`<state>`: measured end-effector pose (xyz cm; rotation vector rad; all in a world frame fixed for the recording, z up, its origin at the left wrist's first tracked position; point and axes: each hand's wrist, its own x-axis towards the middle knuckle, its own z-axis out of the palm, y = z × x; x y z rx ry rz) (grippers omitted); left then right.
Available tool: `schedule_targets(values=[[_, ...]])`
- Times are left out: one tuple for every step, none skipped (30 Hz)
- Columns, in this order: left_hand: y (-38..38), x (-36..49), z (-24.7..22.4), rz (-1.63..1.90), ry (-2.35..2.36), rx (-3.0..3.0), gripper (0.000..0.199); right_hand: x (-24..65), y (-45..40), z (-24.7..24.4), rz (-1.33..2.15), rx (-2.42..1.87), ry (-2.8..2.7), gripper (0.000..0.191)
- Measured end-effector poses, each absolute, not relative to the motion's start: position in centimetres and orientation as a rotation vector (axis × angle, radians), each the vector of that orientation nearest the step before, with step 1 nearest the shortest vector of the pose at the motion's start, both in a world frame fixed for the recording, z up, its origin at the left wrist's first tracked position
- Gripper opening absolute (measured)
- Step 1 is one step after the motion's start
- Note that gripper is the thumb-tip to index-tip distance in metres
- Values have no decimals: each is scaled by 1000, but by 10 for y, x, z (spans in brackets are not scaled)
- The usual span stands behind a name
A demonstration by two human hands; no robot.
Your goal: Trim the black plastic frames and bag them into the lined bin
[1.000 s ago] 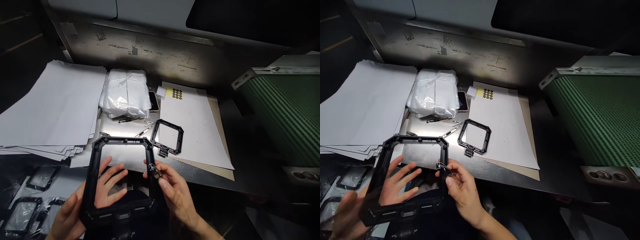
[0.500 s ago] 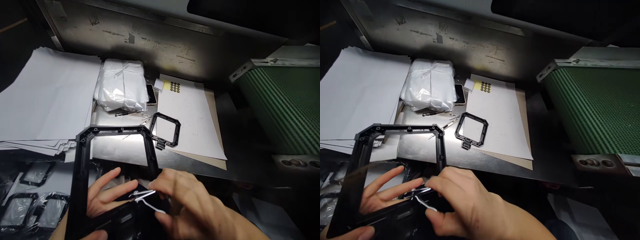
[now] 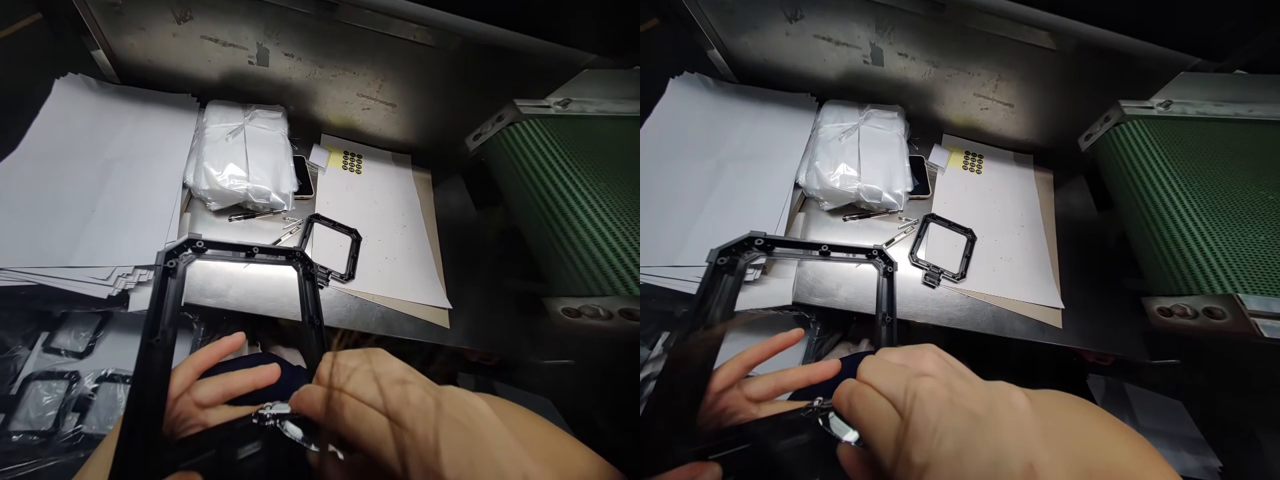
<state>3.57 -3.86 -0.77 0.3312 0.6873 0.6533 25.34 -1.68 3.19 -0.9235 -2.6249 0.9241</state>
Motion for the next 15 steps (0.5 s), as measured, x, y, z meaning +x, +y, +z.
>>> schedule_targets(values=[[-38, 35, -8, 643, 688, 305, 58, 253, -16, 31, 910, -890, -2636, 12], [-36, 35, -7, 634, 687, 270, 58, 253, -14, 31, 895, -864, -2646, 12], [-35, 34, -7, 620, 684, 225, 55, 253, -13, 31, 897, -842, -2655, 11], [-33, 34, -7, 598, 681, 163, 50, 252, -11, 32, 915, -834, -2659, 11], [-31, 34, -6, 569, 676, 91, 43, 252, -10, 34, 942, -827, -2673, 10], [-29, 34, -5, 544, 670, 21, 38, 252, -9, 35, 988, -819, -2686, 9], [-27, 34, -4, 527, 663, -40, 37, 251, -8, 37, 1046, -824, -2703, 8], [-26, 34, -3, 518, 655, -83, 41, 251, -7, 38, 1115, -829, -2721, 7], [-25, 34, -3, 522, 647, -92, 43, 251, -7, 38, 1177, -836, -2728, 8], [-24, 34, -3, 536, 649, -63, 43, 252, -6, 37, 1218, -841, -2711, 9], [-24, 35, -3, 552, 655, -15, 43, 252, -6, 36, 1259, -821, -2669, 11], [-24, 34, -3, 560, 660, 24, 46, 254, -7, 34, 1289, -789, -2596, 12], [-25, 34, -4, 563, 661, 38, 46, 255, -7, 31, 1311, -746, -2499, 13], [-25, 33, -4, 559, 660, 33, 43, 257, -8, 29, 1326, -719, -2400, 15], [-26, 33, -5, 554, 664, 26, 41, 258, -8, 26, 1330, -711, -2326, 17]])
